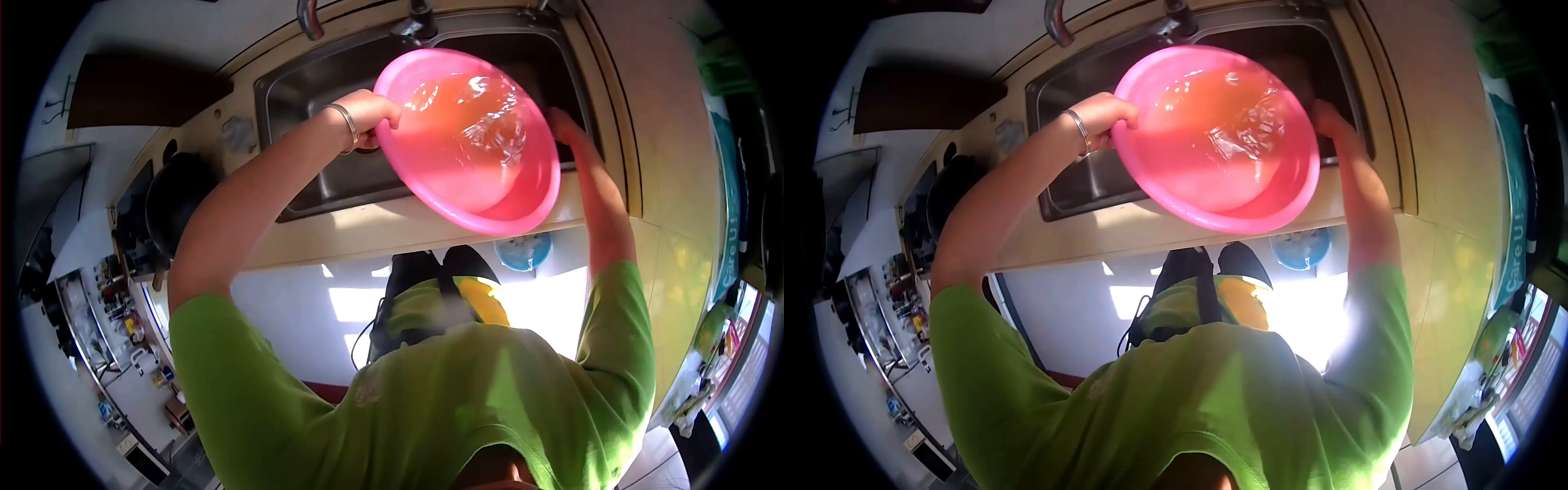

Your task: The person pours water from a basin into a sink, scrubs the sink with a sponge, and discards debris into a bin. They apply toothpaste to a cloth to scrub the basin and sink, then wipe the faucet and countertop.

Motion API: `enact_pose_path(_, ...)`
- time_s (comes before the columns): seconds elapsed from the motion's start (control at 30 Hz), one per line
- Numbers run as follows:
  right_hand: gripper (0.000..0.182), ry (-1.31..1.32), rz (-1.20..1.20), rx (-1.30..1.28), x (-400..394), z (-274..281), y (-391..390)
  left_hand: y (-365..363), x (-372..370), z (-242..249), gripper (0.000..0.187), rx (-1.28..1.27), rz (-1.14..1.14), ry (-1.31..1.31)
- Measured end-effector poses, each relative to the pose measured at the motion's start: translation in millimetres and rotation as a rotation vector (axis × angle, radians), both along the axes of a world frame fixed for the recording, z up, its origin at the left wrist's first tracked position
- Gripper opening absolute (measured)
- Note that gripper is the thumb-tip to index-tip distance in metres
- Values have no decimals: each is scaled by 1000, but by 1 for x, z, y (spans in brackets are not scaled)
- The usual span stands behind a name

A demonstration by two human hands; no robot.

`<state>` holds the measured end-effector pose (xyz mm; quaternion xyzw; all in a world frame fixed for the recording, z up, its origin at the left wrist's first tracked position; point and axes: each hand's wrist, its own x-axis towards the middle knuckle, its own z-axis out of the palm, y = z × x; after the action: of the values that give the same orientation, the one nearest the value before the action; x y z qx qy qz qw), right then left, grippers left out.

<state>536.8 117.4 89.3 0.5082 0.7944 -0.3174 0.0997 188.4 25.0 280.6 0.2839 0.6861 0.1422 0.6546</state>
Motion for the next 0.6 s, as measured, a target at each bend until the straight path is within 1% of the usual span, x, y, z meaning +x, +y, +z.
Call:
enact_pose_path(0.07,36,-28,-55,9,-1,-8,0,9,8,9,5,41,-37,75)
enact_pose_path(0.1,35,22,-145,-40,-1,-10,-3,15,12,16,5,48,-49,80)
enact_pose_path(0.13,36,82,-245,-85,6,-17,-4,27,21,28,1,57,-120,173)
enact_pose_path(0.17,36,64,-228,-65,6,-27,-3,37,25,33,4,63,-178,259)
enact_pose_path(0.2,36,92,-248,-109,5,-30,-4,47,28,29,6,93,-230,310)
enact_pose_path(0.23,37,119,-268,-156,-1,-29,-7,54,33,32,5,131,-255,290)
enact_pose_path(0.27,37,123,-282,-153,-6,-27,-8,59,42,33,5,180,-267,344)
enact_pose_path(0.37,37,697,-484,-5,-40,-4,-25,79,70,40,3,307,-333,446)
enact_pose_path(0.4,38,889,-546,50,-49,1,-29,84,79,46,11,399,-476,602)
enact_pose_path(0.43,38,1080,-606,107,-52,3,-30,85,86,50,11,401,-487,605)
enact_pose_path(0.47,38,1085,-612,115,-51,0,-24,88,94,55,16,441,-586,730)
enact_pose_path(0.5,40,786,-512,120,-53,-2,-16,88,101,63,20,481,-684,855)
enact_pose_path(0.53,41,485,-406,113,-55,-6,-13,86,104,65,26,469,-729,881)
enact_pose_path(0.57,41,489,-411,115,-55,-10,-12,85,105,61,26,471,-733,884)
enact_pose_path(0.6,36,212,-271,69,-58,-4,-11,82,109,63,25,586,-771,957)
